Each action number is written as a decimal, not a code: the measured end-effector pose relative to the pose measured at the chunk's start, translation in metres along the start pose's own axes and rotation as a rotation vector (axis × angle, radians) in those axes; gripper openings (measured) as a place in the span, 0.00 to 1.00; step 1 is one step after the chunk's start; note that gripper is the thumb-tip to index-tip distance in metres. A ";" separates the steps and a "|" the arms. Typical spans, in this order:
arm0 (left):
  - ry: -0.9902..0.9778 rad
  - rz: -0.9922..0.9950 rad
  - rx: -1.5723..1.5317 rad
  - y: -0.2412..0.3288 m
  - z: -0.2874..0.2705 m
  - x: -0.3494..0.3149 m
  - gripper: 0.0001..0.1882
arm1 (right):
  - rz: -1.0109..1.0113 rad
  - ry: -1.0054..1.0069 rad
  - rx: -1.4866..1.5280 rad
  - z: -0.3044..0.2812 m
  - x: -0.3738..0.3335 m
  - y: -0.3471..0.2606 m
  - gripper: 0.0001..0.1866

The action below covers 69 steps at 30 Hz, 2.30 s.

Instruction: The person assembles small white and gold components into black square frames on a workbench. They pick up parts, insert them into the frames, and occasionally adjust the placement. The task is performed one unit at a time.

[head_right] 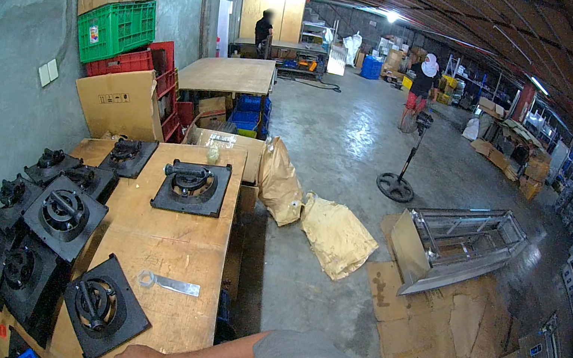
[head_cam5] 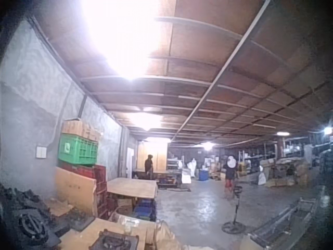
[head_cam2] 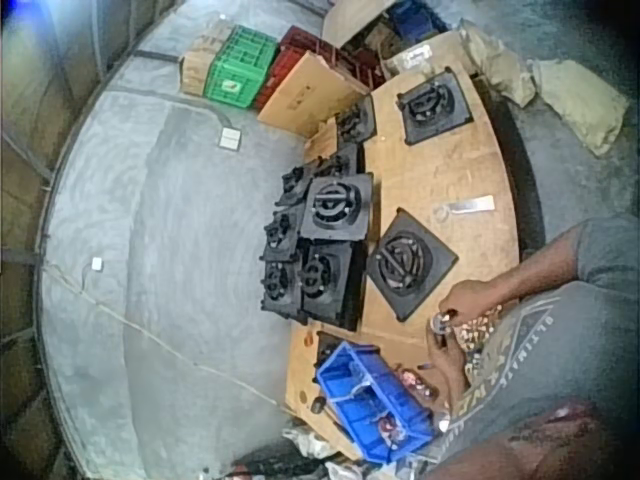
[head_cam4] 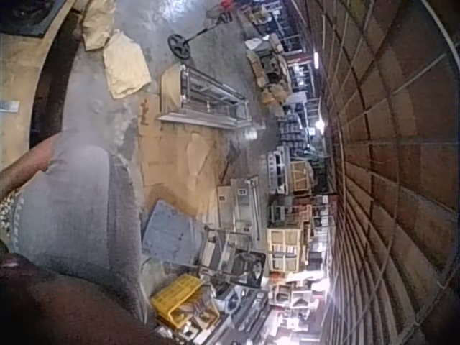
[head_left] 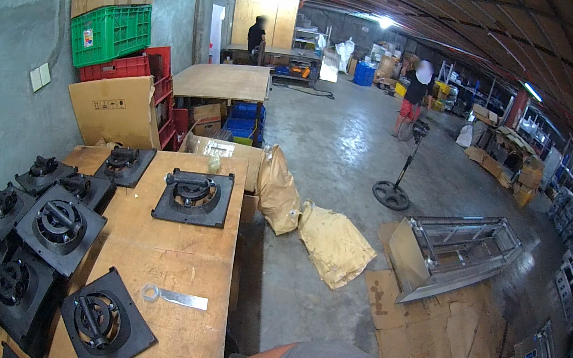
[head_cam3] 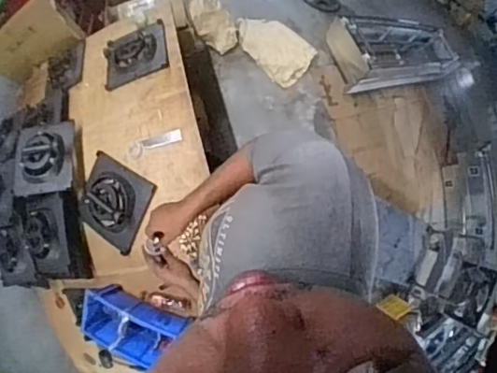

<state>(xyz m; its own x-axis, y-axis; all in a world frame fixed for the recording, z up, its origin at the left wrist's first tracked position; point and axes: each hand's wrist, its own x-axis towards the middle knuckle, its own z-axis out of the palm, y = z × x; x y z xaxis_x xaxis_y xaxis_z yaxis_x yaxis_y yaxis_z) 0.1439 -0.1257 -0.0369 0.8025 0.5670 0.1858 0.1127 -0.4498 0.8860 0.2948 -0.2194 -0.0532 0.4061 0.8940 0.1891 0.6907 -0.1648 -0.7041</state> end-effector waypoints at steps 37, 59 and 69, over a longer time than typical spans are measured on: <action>-0.112 -0.308 -0.189 0.015 0.009 0.001 0.24 | -0.027 -0.131 -0.090 -0.014 -0.012 -0.012 0.14; -0.245 -0.775 -0.742 -0.068 -0.005 -0.064 0.13 | -0.110 -0.565 -0.055 0.030 -0.034 -0.015 0.15; 0.101 -0.470 -0.786 -0.073 -0.002 -0.073 0.15 | -0.015 -0.411 0.341 0.026 -0.011 -0.017 0.23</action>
<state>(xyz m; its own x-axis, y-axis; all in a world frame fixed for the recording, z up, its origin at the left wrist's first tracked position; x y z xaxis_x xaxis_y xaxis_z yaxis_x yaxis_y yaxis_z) 0.0764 -0.1330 -0.1144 0.7156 0.6470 -0.2632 -0.0459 0.4196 0.9066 0.2631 -0.2160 -0.0614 0.0823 0.9960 -0.0351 0.4332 -0.0674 -0.8987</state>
